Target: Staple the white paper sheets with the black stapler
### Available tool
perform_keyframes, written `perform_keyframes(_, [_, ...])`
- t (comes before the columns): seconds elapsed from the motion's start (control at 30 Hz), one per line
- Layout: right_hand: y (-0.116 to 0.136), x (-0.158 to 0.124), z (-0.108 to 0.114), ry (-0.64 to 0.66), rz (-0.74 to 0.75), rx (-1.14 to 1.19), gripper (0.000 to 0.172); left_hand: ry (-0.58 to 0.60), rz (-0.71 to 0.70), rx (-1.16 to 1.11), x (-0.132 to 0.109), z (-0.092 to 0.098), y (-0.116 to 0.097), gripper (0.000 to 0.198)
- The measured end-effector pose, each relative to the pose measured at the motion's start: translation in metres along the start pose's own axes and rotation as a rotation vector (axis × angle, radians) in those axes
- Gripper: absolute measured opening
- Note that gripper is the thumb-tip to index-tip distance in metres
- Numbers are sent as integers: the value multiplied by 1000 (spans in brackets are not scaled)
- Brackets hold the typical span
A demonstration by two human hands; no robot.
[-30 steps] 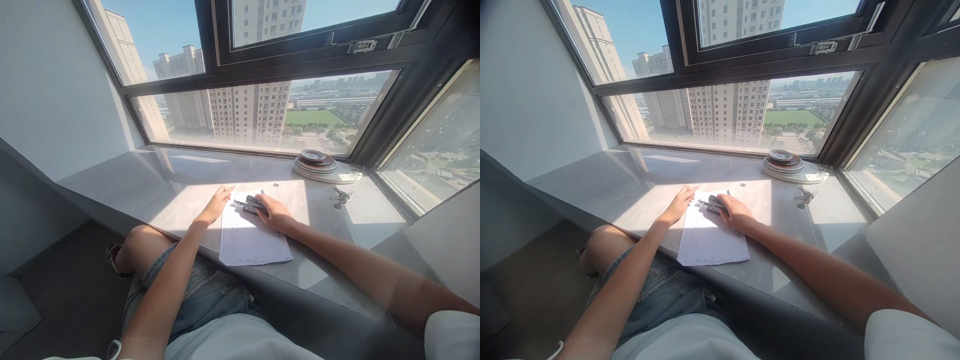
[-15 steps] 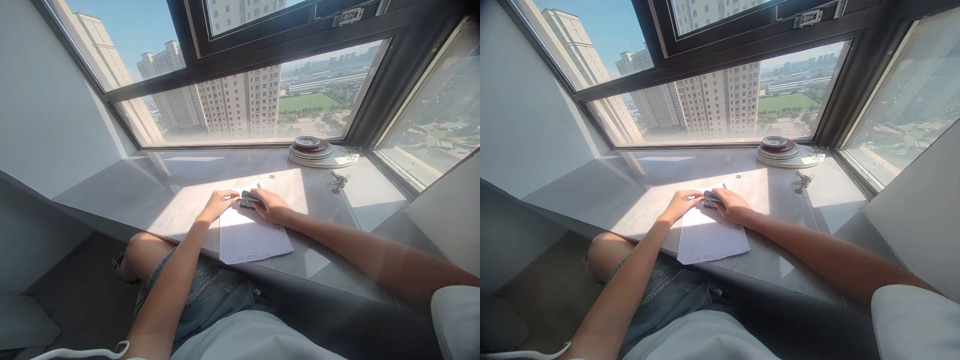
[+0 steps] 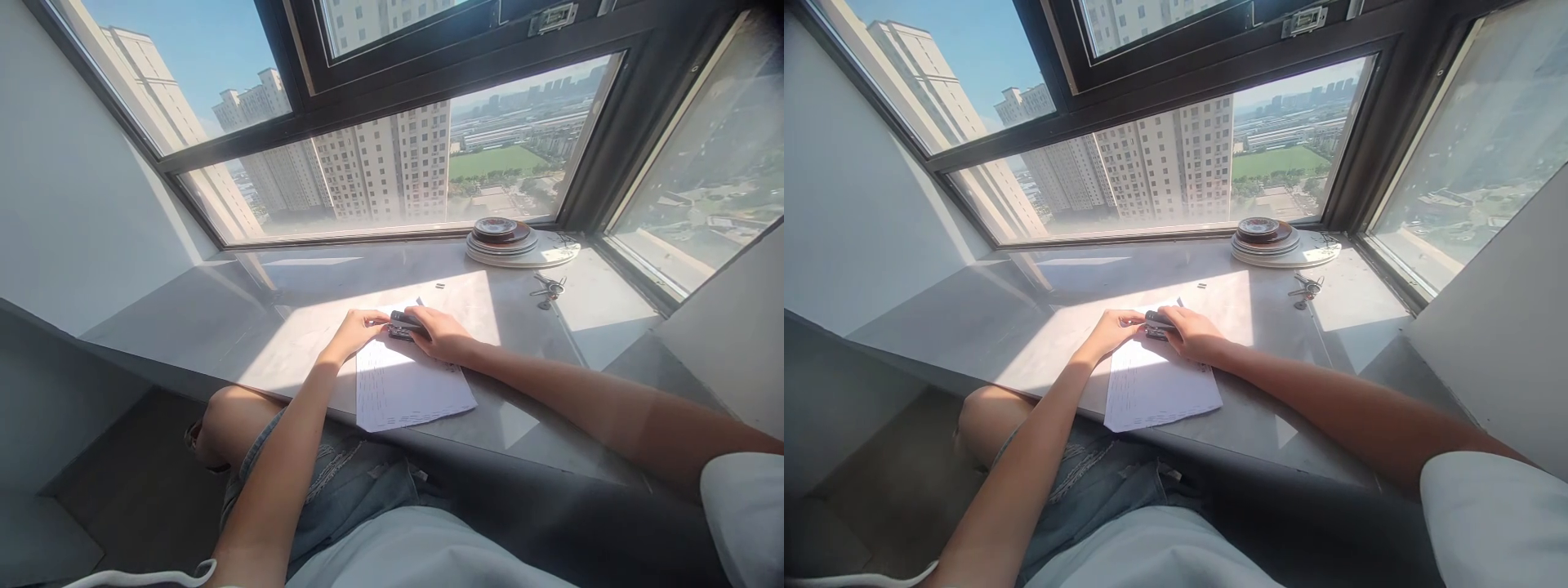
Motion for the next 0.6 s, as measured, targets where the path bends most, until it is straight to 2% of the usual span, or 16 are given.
perform_keyframes(0.17, [0,0,1,-2,-14,-14,40,28,23,42,-6,-2,3,28])
perform_keyframes(0.27, [-1,0,2,-4,-28,-21,41,-33,61,184,-16,9,11,48])
perform_keyframes(0.37, [-1,0,0,3,-29,-17,41,-111,166,241,-32,22,21,74])
perform_keyframes(0.47, [0,0,0,2,-20,4,40,-49,216,166,-47,11,19,83])
perform_keyframes(0.6, [-1,0,-1,-9,-6,26,40,31,186,154,-53,-17,-1,90])
Point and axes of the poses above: each hand's wrist, its own x-axis towards the middle knuckle, its own z-axis out of the back of the hand, y = z × x, the point moved 10 cm from there along x, towards the middle knuckle, and after that the axes turned 10 degrees about -y, right-handed, at the moved point
